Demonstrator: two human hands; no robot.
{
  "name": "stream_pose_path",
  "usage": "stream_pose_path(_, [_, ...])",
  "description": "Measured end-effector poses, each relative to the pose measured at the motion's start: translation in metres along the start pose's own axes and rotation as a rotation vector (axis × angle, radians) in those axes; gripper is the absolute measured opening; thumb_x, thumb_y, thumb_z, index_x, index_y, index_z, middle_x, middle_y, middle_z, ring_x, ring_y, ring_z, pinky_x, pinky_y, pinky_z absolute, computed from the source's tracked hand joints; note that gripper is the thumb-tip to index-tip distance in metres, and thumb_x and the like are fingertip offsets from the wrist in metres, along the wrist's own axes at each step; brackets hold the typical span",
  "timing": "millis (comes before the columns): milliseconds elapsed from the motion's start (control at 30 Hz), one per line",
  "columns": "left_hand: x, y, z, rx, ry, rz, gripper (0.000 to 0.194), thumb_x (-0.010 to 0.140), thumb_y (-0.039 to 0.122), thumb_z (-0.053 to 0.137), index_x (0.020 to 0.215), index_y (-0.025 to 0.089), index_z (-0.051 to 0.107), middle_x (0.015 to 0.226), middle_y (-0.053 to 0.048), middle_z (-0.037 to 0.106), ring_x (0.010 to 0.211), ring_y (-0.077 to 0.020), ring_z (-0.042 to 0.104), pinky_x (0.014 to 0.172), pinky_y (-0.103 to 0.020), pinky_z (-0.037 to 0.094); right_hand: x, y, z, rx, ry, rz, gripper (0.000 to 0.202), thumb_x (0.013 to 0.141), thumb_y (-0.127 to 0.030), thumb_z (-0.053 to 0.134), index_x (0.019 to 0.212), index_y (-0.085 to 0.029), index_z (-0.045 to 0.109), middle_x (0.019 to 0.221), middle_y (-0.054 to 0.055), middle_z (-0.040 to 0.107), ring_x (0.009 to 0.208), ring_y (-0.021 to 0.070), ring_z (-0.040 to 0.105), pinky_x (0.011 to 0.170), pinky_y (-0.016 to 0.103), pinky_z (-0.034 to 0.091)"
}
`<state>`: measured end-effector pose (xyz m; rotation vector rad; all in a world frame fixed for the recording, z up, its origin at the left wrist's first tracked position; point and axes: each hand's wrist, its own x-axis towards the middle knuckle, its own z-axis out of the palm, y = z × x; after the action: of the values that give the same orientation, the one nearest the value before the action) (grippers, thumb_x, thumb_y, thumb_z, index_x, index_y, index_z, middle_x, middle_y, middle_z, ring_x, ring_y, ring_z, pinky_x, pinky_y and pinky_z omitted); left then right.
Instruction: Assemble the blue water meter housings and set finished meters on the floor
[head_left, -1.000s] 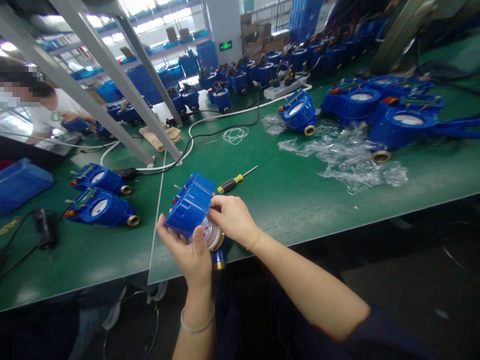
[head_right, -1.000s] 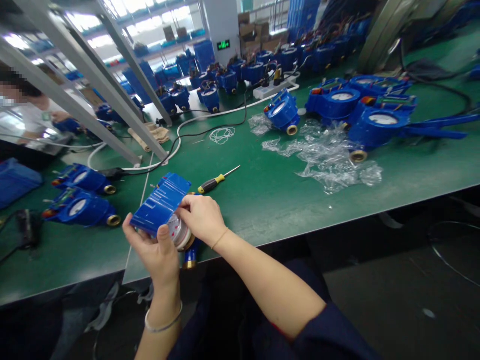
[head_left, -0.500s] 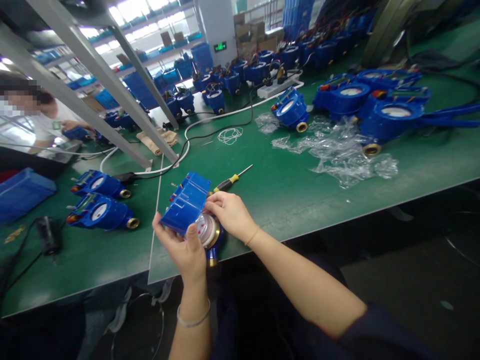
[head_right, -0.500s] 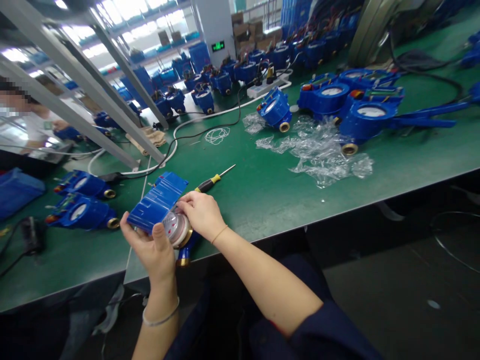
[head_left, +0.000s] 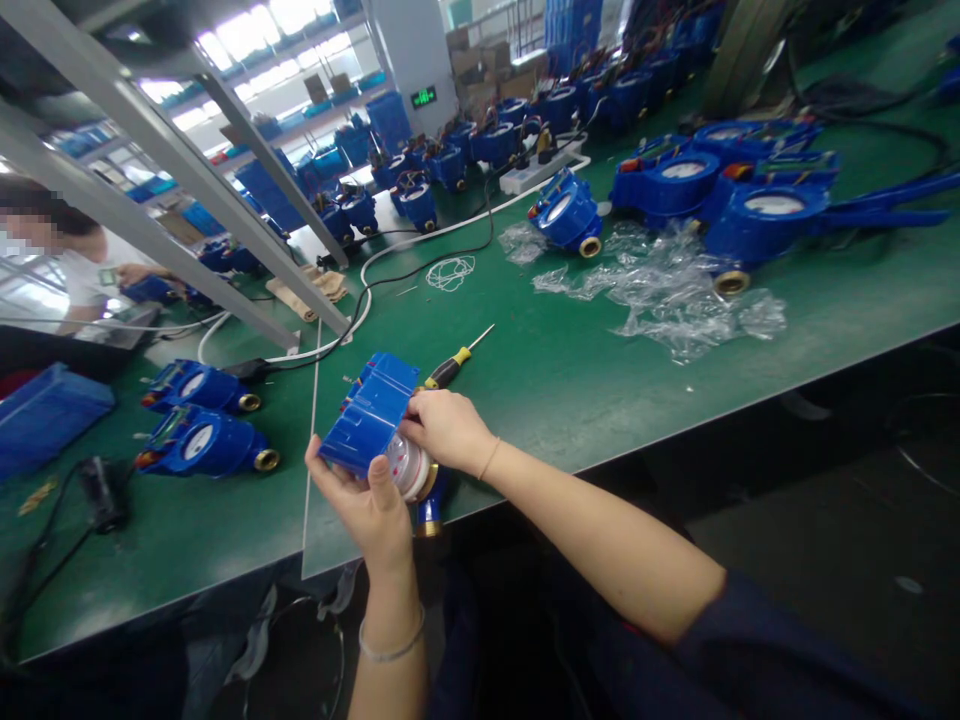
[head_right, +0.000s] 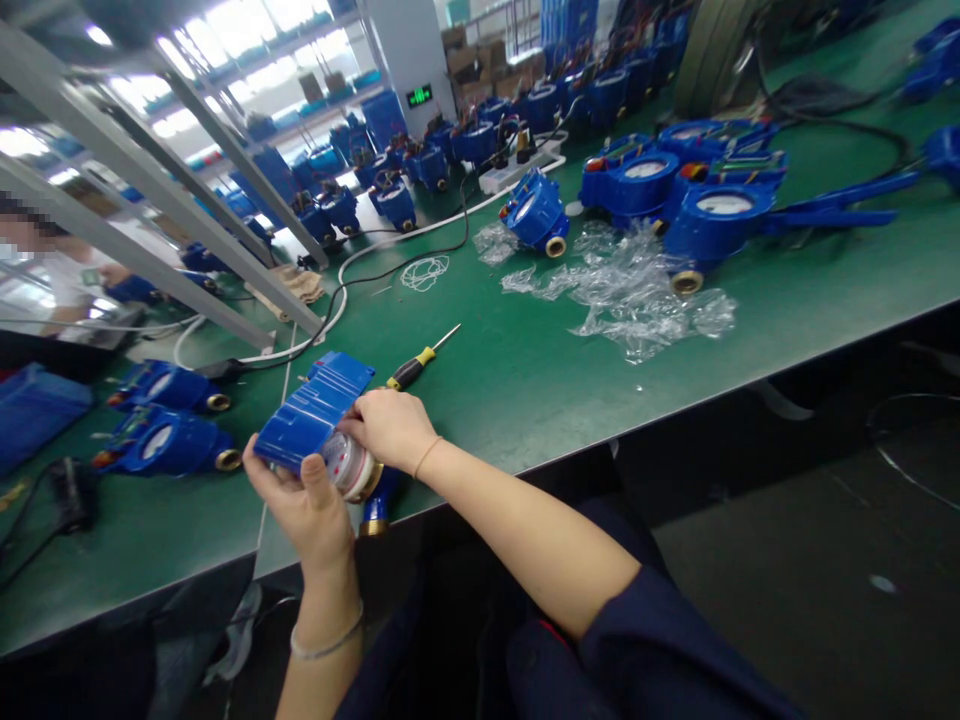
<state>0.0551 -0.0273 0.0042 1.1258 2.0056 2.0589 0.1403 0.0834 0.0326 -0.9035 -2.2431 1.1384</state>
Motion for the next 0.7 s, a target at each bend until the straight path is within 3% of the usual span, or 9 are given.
stream_pose_path(200, [0.003, -0.003, -0.001, -0.011, -0.007, 0.003, 0.078, 0.084, 0.054, 0.069, 0.143, 0.019, 0.033, 0.119, -0.012, 0.058, 0.107, -0.0202, 0.062, 0.103, -0.036, 0.046, -0.008, -0.009, 0.013, -0.045, 0.128, 0.072, 0.027, 0.098, -0.033, 0.051, 0.093, -0.016, 0.071, 0.102, 0.014, 0.074, 0.091, 0.0263, 0.071, 0.076, 0.034, 0.048])
stream_pose_path(600, [0.005, 0.004, 0.006, 0.056, -0.003, 0.008, 0.082, 0.082, 0.059, 0.068, 0.143, 0.017, 0.032, 0.122, -0.014, 0.058, 0.111, -0.0246, 0.063, 0.104, -0.042, 0.047, -0.024, 0.000, 0.008, 0.195, 0.284, 0.136, 0.019, 0.099, -0.022, 0.051, 0.094, -0.016, 0.068, 0.100, 0.008, 0.074, 0.095, 0.0175, 0.069, 0.084, 0.027, 0.048])
stream_pose_path(700, [0.005, 0.005, 0.007, 0.056, -0.004, 0.016, 0.082, 0.081, 0.059, 0.068, 0.143, 0.017, 0.033, 0.123, -0.015, 0.058, 0.111, -0.0245, 0.063, 0.104, -0.042, 0.048, -0.025, 0.006, 0.003, 0.330, 0.225, 0.114, 0.017, 0.096, -0.025, 0.055, 0.095, -0.016, 0.070, 0.098, 0.006, 0.075, 0.090, 0.0161, 0.070, 0.081, 0.026, 0.050])
